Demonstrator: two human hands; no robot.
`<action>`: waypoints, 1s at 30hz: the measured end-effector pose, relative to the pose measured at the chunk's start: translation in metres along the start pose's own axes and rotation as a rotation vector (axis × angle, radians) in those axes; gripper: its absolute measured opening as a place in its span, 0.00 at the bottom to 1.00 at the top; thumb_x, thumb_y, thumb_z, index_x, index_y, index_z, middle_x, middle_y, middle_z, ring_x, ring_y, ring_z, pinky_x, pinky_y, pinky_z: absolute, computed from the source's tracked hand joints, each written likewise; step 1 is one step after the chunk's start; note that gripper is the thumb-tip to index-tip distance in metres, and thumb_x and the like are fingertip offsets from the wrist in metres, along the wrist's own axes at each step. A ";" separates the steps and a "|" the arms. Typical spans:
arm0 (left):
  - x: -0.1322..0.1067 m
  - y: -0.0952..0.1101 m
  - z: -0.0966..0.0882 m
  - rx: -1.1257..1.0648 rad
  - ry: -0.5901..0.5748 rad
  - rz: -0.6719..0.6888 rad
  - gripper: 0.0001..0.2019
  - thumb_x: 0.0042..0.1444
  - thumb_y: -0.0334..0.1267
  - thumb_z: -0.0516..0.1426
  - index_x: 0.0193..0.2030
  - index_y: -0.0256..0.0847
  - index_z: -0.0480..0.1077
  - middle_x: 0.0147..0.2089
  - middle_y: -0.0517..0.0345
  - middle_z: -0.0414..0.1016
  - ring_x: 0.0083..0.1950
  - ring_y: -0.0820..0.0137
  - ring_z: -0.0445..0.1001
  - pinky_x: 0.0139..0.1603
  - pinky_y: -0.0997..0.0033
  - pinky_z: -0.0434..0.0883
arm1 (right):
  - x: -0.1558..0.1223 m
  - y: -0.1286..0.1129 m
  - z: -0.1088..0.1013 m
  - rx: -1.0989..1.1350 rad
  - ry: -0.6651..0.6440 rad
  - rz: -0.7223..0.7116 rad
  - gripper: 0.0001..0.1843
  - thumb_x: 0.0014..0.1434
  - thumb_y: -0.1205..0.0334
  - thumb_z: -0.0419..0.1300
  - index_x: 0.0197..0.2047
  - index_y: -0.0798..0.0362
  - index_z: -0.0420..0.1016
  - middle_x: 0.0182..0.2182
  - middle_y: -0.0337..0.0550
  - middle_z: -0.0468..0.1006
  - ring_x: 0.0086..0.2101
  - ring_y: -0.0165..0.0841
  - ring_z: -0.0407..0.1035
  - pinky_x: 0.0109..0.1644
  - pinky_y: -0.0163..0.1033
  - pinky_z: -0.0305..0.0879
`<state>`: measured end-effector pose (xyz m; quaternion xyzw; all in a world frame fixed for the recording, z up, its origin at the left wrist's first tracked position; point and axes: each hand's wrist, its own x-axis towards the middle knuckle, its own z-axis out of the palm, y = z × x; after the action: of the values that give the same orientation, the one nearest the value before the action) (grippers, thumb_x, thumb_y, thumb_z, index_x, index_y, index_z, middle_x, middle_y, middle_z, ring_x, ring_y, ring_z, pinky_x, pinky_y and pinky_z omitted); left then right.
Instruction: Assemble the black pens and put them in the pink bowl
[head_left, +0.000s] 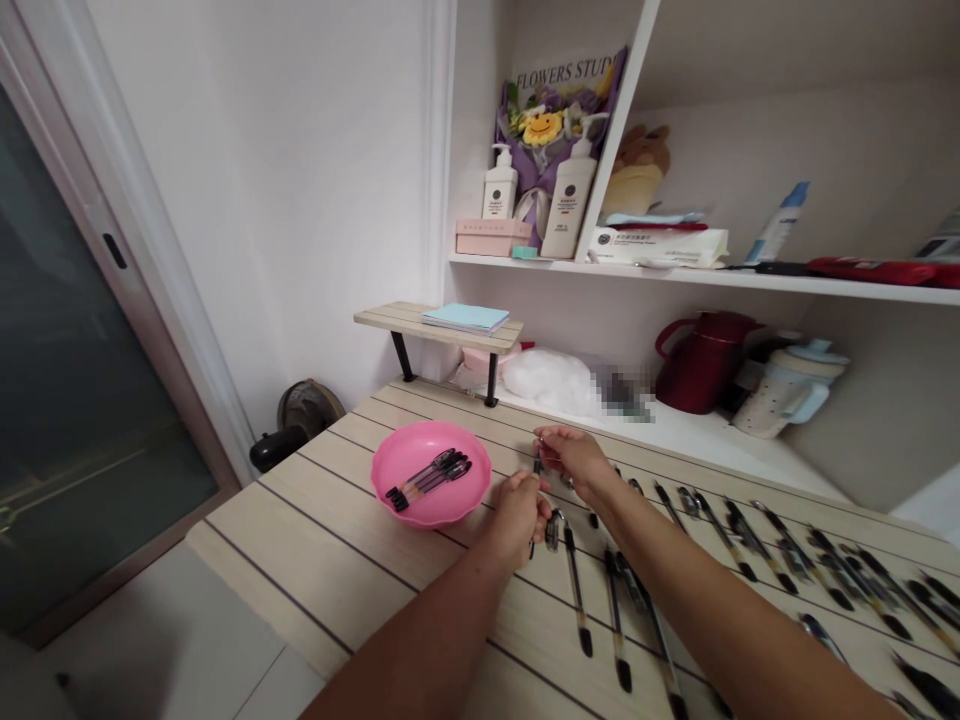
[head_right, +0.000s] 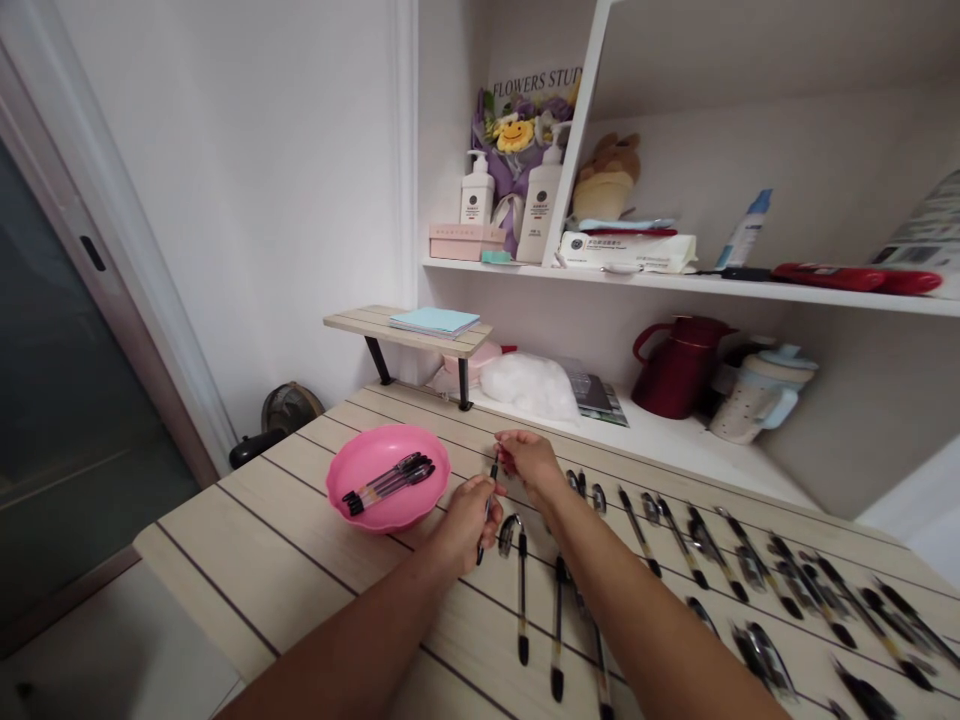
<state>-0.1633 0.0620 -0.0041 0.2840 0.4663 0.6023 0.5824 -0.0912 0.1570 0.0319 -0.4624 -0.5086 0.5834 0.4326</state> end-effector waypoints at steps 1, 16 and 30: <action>0.000 0.000 0.000 0.000 0.001 -0.001 0.09 0.49 0.43 0.50 0.32 0.40 0.61 0.16 0.68 0.58 0.10 0.83 0.47 0.13 0.81 0.42 | 0.000 0.000 0.000 -0.008 0.018 -0.021 0.03 0.51 0.68 0.58 0.31 0.57 0.73 0.21 0.41 0.75 0.19 0.24 0.66 0.21 0.28 0.60; 0.016 -0.005 -0.007 0.145 0.170 0.090 0.05 0.44 0.34 0.54 0.30 0.40 0.67 0.20 0.64 0.61 0.18 0.76 0.61 0.18 0.77 0.57 | 0.021 0.011 -0.019 -0.523 0.170 -0.169 0.06 0.45 0.61 0.60 0.22 0.54 0.70 0.18 0.40 0.72 0.22 0.31 0.67 0.24 0.33 0.60; 0.017 -0.011 -0.019 0.966 0.313 0.492 0.08 0.46 0.29 0.54 0.34 0.41 0.70 0.29 0.50 0.72 0.35 0.62 0.69 0.39 0.67 0.62 | 0.029 0.016 -0.013 -1.211 0.123 -0.141 0.06 0.45 0.67 0.57 0.26 0.57 0.76 0.34 0.60 0.77 0.40 0.46 0.71 0.40 0.44 0.61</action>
<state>-0.1784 0.0731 -0.0257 0.5262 0.6899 0.4732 0.1525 -0.0850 0.1859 0.0129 -0.6242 -0.7532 0.1330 0.1593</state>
